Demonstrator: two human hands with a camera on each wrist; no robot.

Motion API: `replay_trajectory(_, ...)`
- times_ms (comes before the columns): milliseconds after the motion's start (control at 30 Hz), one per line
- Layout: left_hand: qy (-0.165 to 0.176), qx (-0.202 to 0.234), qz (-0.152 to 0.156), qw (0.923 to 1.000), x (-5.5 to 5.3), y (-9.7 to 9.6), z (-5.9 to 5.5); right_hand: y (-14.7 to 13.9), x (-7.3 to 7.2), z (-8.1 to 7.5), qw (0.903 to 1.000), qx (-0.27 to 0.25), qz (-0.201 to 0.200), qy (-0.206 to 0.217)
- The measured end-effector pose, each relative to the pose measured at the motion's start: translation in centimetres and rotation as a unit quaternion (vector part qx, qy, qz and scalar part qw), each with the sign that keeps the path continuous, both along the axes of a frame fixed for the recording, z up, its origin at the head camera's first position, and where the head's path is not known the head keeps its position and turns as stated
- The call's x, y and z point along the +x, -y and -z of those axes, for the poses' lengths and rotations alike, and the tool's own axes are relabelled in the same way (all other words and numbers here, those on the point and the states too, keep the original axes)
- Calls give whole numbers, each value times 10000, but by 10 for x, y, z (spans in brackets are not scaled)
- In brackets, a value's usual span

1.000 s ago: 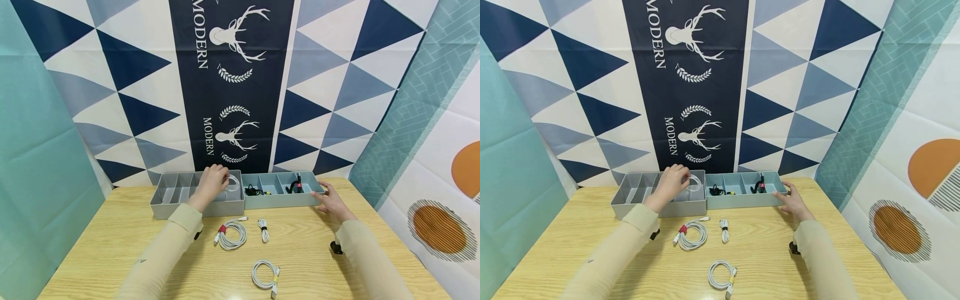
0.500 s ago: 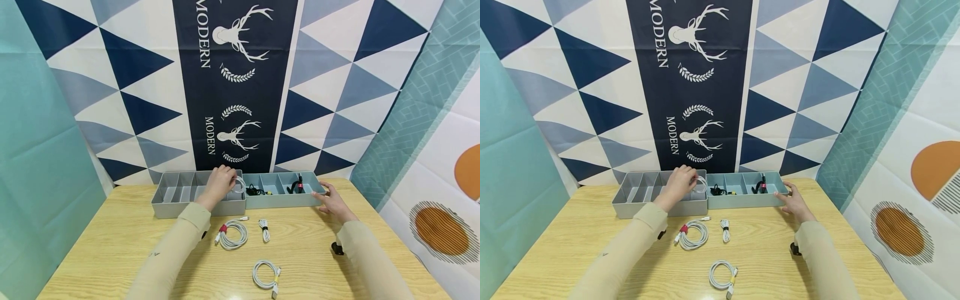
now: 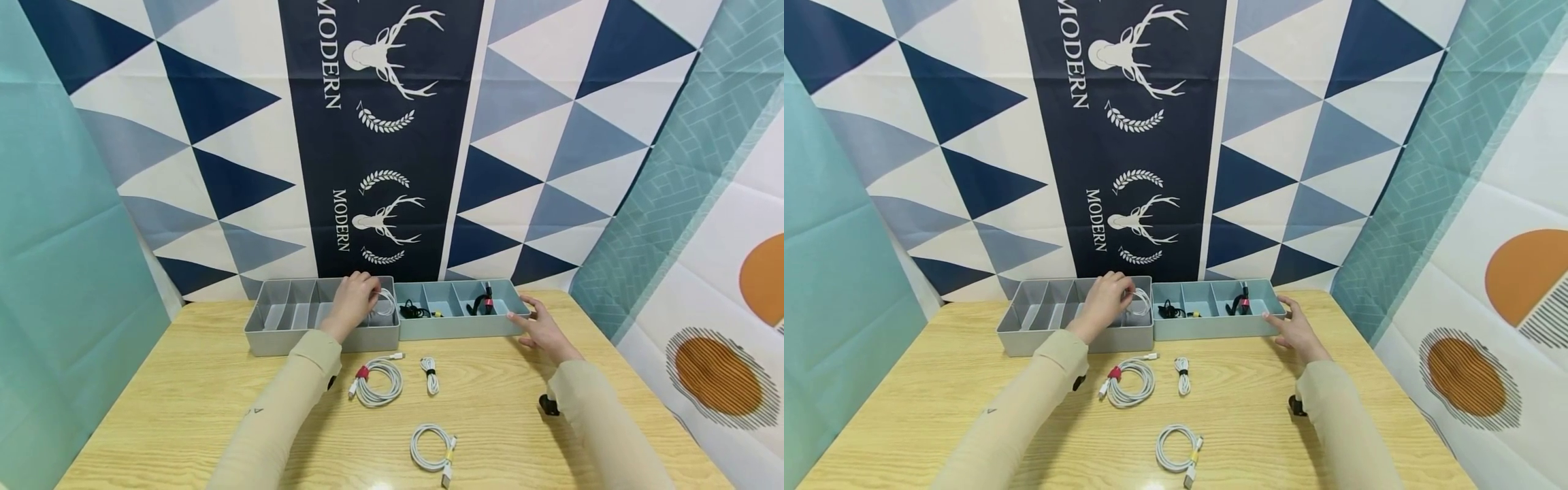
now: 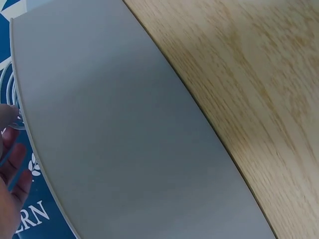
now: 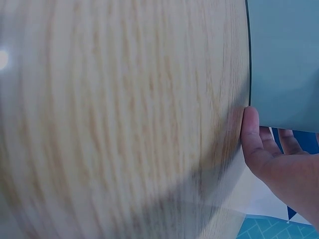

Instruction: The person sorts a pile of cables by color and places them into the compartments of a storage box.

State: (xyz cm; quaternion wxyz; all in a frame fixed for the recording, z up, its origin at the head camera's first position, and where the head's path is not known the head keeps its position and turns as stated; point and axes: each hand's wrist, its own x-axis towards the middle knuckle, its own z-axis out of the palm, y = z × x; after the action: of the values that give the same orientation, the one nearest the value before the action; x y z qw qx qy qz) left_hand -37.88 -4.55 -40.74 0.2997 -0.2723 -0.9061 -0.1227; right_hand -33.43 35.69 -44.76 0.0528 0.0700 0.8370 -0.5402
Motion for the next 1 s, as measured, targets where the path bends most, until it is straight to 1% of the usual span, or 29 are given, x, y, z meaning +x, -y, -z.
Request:
replay_trajectory(267, -112, 12, -45, 9999, -2, 2, 1, -2, -1, 1, 9999, -104, -78, -31)
replay_trajectory(467, -91, 157, 117, 9998, -1, 1, 0, -1, 0, 0, 9998, -136, -82, -100)
replay_trajectory(733, -40, 178, 196, 9996, -2, -2, -1, -1, 1, 2, 9997, -101, -114, -182)
replay_trajectory(1000, 47, 45, 120, 9999, -6, 2, 5, -1, 1, 1, 9998, -120, -78, -151)
